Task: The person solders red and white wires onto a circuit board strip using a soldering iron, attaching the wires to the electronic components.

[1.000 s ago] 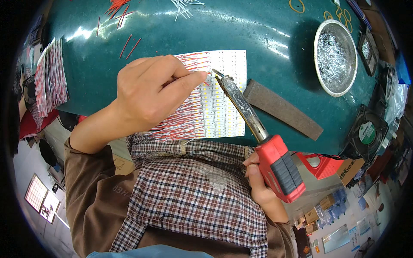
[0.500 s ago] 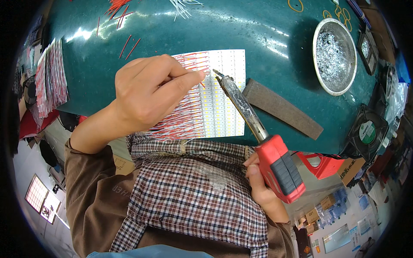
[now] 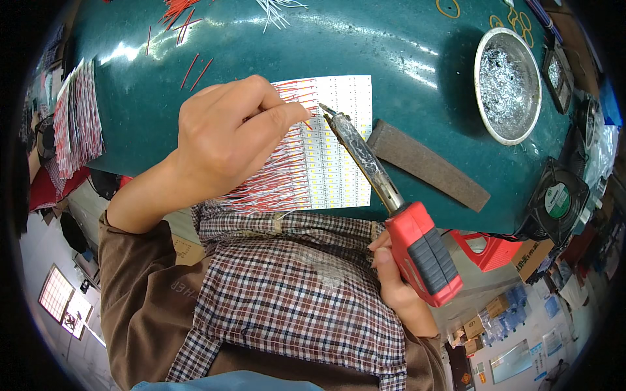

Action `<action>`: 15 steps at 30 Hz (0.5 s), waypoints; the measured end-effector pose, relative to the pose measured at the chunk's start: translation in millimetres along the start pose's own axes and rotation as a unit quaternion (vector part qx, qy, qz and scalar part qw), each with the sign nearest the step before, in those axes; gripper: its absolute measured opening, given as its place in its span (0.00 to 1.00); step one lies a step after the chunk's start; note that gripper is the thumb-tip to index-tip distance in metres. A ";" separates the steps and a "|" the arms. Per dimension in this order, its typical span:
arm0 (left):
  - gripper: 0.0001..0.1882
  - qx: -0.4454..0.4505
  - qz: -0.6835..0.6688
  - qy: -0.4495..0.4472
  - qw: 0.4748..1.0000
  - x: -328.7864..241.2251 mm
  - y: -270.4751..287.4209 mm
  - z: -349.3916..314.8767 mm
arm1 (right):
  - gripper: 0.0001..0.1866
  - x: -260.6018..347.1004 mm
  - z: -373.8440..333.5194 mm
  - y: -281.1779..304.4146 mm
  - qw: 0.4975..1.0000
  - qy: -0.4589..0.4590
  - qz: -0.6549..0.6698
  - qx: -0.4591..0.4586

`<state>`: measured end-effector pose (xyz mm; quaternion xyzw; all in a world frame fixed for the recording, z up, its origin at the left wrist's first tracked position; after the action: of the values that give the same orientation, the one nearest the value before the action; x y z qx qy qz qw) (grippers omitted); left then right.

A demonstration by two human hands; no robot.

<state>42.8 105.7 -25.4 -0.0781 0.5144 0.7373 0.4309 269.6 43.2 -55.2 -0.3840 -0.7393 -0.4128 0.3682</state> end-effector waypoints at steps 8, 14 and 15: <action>0.12 0.001 0.002 0.010 1.000 0.7 -0.9 0.0 | 0.06 1.6 3.4 -2.2 0.999 -0.033 -0.001 -0.010; 0.13 0.000 -0.001 0.009 1.000 0.5 -0.6 1.0 | 0.06 -1.6 0.2 1.9 0.999 -0.020 -0.034 -0.008; 0.13 0.001 0.001 0.009 1.000 0.5 -0.8 1.1 | 0.06 -1.8 0.7 2.9 0.999 -0.020 -0.034 -0.008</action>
<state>43.4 107.0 -25.8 -0.0843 0.5190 0.7363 0.4258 272.7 44.4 -56.0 -0.3699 -0.7558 -0.4235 0.3355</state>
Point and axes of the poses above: each hand's wrist, its own z-axis towards the middle knuckle, its own y-axis out of the back of the hand, x = y × z, the point moved 9 cm from there along z, towards the middle knuckle, and after that the axes turned 13 degrees about -z, right-handed, at the moved point
